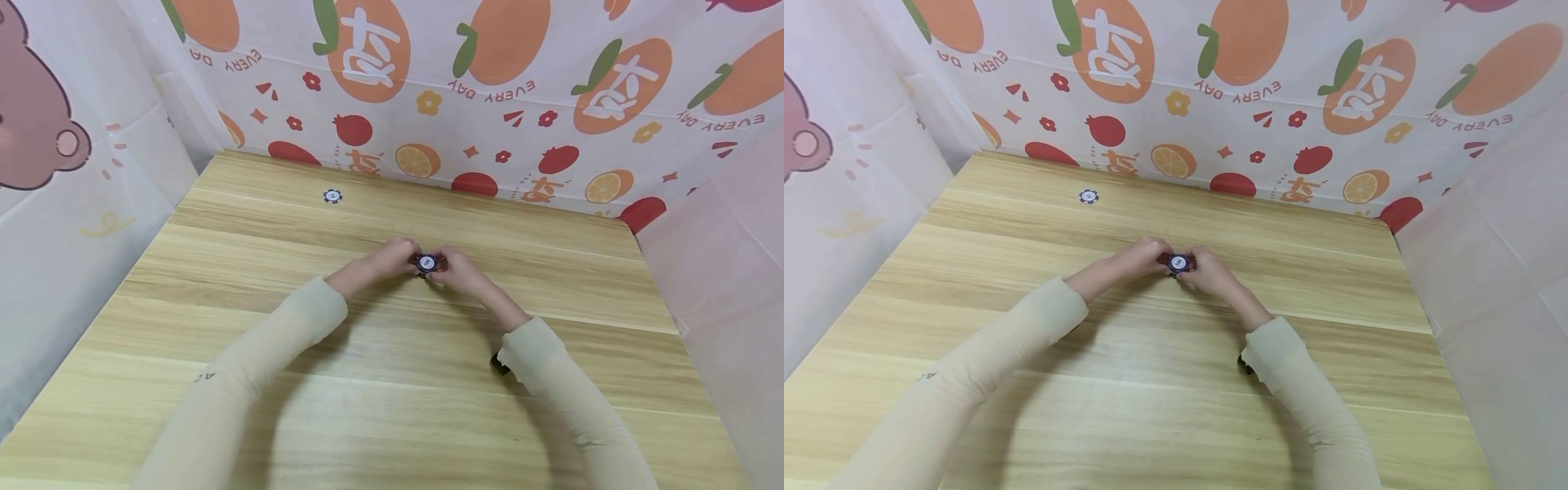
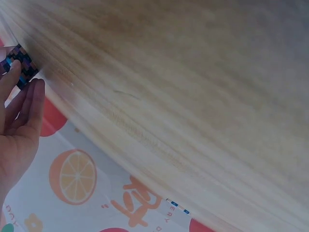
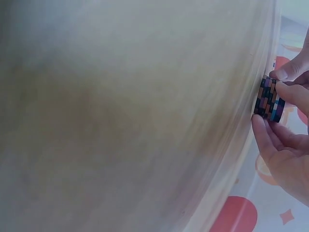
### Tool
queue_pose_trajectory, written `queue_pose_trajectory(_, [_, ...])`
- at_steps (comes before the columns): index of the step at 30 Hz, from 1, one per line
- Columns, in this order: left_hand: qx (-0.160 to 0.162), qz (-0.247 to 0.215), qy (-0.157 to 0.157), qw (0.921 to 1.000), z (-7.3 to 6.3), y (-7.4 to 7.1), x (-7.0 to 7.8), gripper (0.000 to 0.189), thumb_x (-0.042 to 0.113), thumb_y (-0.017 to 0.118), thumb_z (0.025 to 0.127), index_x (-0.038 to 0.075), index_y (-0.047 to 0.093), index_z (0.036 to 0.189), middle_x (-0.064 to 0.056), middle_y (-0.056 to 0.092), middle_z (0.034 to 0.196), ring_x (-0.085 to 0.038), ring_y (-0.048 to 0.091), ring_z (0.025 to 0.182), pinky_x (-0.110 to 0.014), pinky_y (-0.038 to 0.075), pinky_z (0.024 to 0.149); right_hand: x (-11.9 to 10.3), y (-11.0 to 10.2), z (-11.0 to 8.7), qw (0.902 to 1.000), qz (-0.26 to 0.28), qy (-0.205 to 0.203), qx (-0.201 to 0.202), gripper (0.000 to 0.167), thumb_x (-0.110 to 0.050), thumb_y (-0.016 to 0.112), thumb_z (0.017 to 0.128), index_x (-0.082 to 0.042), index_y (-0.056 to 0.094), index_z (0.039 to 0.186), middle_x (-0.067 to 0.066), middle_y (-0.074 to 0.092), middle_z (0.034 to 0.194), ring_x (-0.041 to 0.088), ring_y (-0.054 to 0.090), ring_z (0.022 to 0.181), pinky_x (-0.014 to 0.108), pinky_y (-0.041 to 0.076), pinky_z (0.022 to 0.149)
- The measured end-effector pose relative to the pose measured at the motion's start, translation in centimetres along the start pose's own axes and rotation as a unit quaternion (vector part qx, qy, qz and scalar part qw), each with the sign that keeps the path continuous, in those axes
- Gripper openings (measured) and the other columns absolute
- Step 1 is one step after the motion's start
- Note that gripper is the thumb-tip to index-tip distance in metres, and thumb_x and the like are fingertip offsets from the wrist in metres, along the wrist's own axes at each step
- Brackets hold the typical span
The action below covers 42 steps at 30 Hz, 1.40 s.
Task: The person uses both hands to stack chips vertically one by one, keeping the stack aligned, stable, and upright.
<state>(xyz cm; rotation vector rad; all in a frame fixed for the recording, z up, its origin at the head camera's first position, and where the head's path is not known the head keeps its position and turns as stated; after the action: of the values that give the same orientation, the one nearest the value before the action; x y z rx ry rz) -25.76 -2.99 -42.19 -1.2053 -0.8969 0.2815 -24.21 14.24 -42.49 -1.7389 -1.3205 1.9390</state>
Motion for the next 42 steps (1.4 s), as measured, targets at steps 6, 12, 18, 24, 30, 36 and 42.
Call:
queue_pose_trajectory(6, [-0.009,0.007,-0.003,0.9999,0.0,0.0,-0.1,0.029,0.008,0.074,0.076,-0.006,0.063,0.099,-0.015,0.063,0.096,-0.024,0.058,0.089,-0.029,0.046,0.082,0.0,0.2,0.2,0.9996,-0.028,-0.008,0.001,0.047,-0.01,0.072,0.079,0.007,0.052,0.118,0.018,0.055,0.109,0.026,0.055,0.096,0.034,0.046,0.083])
queue_pose_trajectory(12, [-0.014,-0.037,-0.031,0.9987,-0.4,-0.7,-1.4,0.036,0.003,0.07,0.078,-0.01,0.058,0.108,-0.019,0.06,0.104,-0.028,0.056,0.096,-0.031,0.044,0.087,-0.1,0.5,0.6,0.9979,-0.064,-0.011,0.006,0.051,-0.014,0.074,0.077,0.003,0.053,0.12,0.017,0.053,0.116,0.027,0.049,0.108,0.038,0.039,0.093])
queue_pose_trajectory(18, [0.013,0.051,-0.088,0.9947,-1.2,-2.9,-4.5,0.041,0.011,0.066,0.081,-0.009,0.054,0.115,-0.024,0.052,0.118,-0.037,0.046,0.11,-0.041,0.036,0.096,-0.3,0.7,0.8,0.9971,-0.074,-0.015,0.009,0.052,-0.013,0.075,0.076,0.003,0.051,0.12,0.018,0.052,0.118,0.028,0.047,0.111,0.038,0.037,0.094])
queue_pose_trajectory(24, [0.019,0.095,-0.189,0.9772,-2.1,-5.2,-8.9,0.051,0.013,0.06,0.084,-0.012,0.043,0.125,-0.03,0.035,0.134,-0.042,0.028,0.125,-0.046,0.022,0.104,-0.1,0.8,1.1,0.997,-0.073,-0.024,0.007,0.05,-0.013,0.075,0.076,0.003,0.053,0.118,0.018,0.053,0.117,0.028,0.047,0.111,0.038,0.037,0.095])
queue_pose_trajectory(30, [-0.019,0.082,-0.249,0.9649,-2.6,-6.5,-11.7,0.058,0.019,0.049,0.093,-0.008,0.025,0.139,-0.029,0.007,0.146,-0.046,0.006,0.131,-0.051,0.013,0.105,-0.1,0.6,1.3,0.9967,-0.076,-0.029,0.003,0.047,-0.014,0.075,0.076,0.002,0.055,0.115,0.017,0.054,0.115,0.027,0.047,0.11,0.037,0.038,0.094])
queue_pose_trajectory(36, [-0.05,0.091,-0.276,0.9555,-2.7,-6.6,-12.1,0.049,0.016,0.032,0.099,-0.001,0.02,0.143,-0.022,0.003,0.149,-0.047,0.001,0.131,-0.055,0.012,0.104,0.0,0.3,1.3,0.9964,-0.082,-0.023,0.001,0.049,-0.014,0.075,0.076,0.002,0.054,0.117,0.017,0.053,0.118,0.028,0.047,0.111,0.037,0.037,0.095])
queue_pose_trajectory(42, [-0.013,0.12,-0.273,0.9543,-2.5,-6.0,-12.6,0.041,0.012,0.03,0.099,0.0,0.032,0.138,-0.023,0.027,0.14,-0.045,0.024,0.124,-0.053,0.028,0.098,0.0,0.4,1.3,0.9962,-0.085,-0.014,-0.007,0.052,-0.013,0.074,0.077,0.003,0.051,0.12,0.018,0.051,0.121,0.029,0.045,0.114,0.037,0.035,0.097])
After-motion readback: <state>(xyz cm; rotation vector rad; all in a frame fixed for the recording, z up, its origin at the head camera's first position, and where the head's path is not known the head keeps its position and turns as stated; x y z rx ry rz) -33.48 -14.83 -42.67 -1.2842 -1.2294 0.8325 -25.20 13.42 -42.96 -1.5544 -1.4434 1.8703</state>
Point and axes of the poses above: each hand's wrist, its own z-axis towards the middle knuckle, its own y-axis out of the palm, x = y × z, the point moved 1 cm from there along z, towards the middle knuckle
